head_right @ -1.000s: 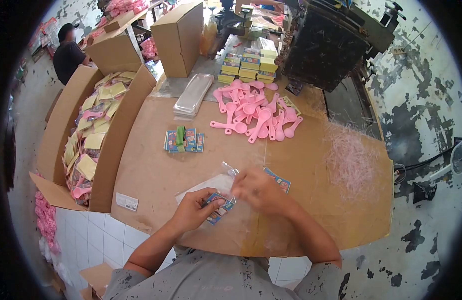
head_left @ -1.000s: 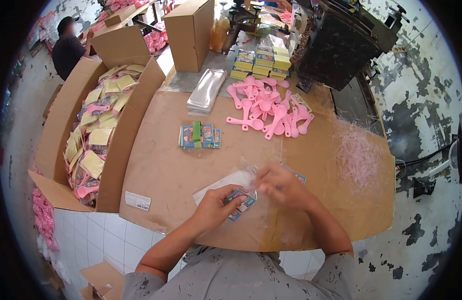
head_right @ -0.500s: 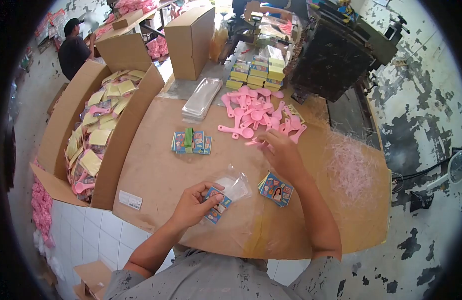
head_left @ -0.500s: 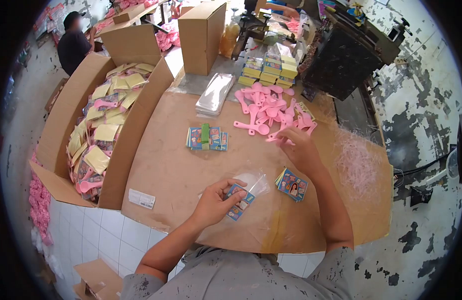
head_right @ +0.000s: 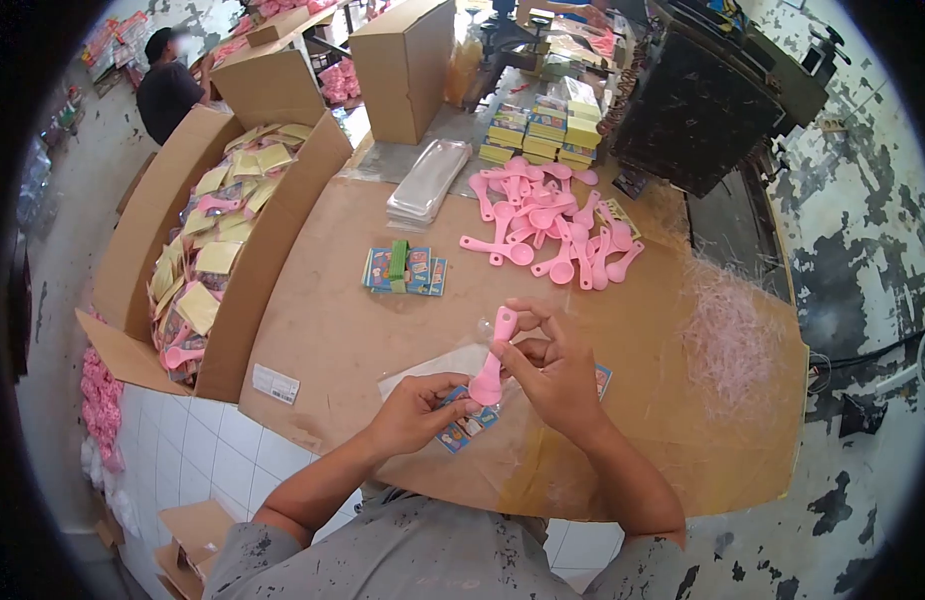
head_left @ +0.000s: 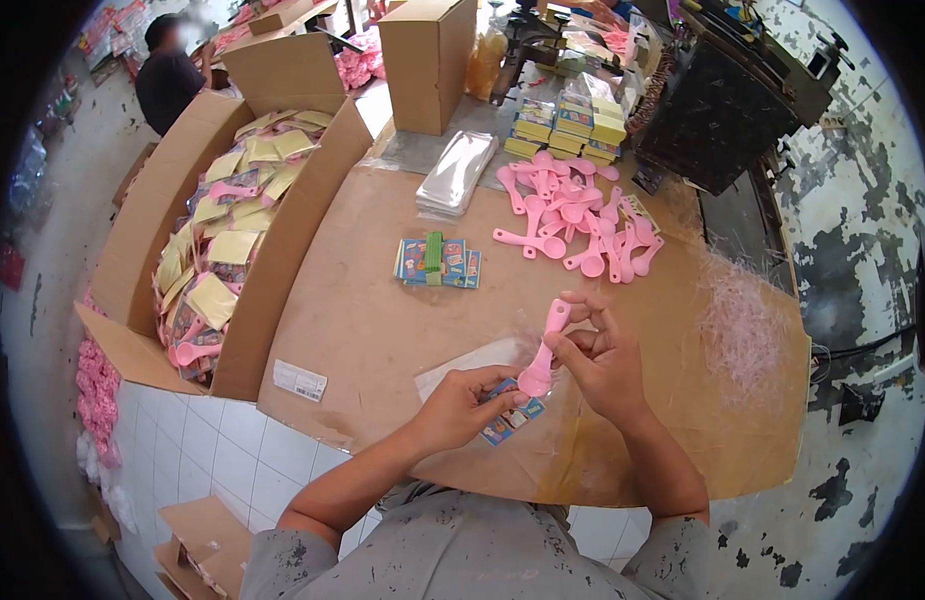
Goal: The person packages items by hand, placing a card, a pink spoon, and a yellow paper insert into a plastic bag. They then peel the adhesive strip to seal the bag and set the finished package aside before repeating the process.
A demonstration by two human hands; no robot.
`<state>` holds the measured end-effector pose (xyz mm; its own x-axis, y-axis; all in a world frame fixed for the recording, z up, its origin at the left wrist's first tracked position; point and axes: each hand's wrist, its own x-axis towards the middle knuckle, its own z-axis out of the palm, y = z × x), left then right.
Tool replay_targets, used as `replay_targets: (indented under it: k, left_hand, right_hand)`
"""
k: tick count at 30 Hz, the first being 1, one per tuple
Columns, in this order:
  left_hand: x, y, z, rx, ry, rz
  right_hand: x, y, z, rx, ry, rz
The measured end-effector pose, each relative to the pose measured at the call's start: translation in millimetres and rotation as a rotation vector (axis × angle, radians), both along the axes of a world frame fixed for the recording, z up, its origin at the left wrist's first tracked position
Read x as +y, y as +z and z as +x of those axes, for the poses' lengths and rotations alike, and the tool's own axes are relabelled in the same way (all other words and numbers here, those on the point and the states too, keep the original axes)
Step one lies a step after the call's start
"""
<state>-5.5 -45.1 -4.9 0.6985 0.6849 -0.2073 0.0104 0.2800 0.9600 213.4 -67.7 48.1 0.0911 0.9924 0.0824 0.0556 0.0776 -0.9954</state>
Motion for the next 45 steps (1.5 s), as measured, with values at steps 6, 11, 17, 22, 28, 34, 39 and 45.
replay_targets:
  k: [6,11,17,22,28,34,39,45]
  left_hand:
    - [4,8,-2,0.018,0.019,-0.064]
    - [1,-2,0,-0.102,0.01,-0.083]
    - [1,-3,0,-0.12,0.032,-0.061]
    - [1,-1,0,-0.095,0.032,-0.013]
    - [3,0,-3,-0.011,0.023,-0.002]
    - [4,11,-4,0.009,0.073,-0.012]
    - [3,0,-2,-0.096,0.076,0.023]
    - [5,2,-4,0.018,0.093,0.066]
  right_hand:
    - [-10,-9,-7,0.043,-0.048,0.132]
    - [-13,-7,1,-0.034,-0.051,0.159]
    - [-7,11,12,0.059,-0.167,0.198]
    - [-5,10,7,0.092,-0.15,0.198]
    - [-4,9,4,0.068,-0.1,0.107]
    - [-1,12,16,-0.169,-0.031,0.098]
    - [0,11,19,-0.176,-0.068,0.131]
    - [7,11,14,0.012,-0.159,0.201]
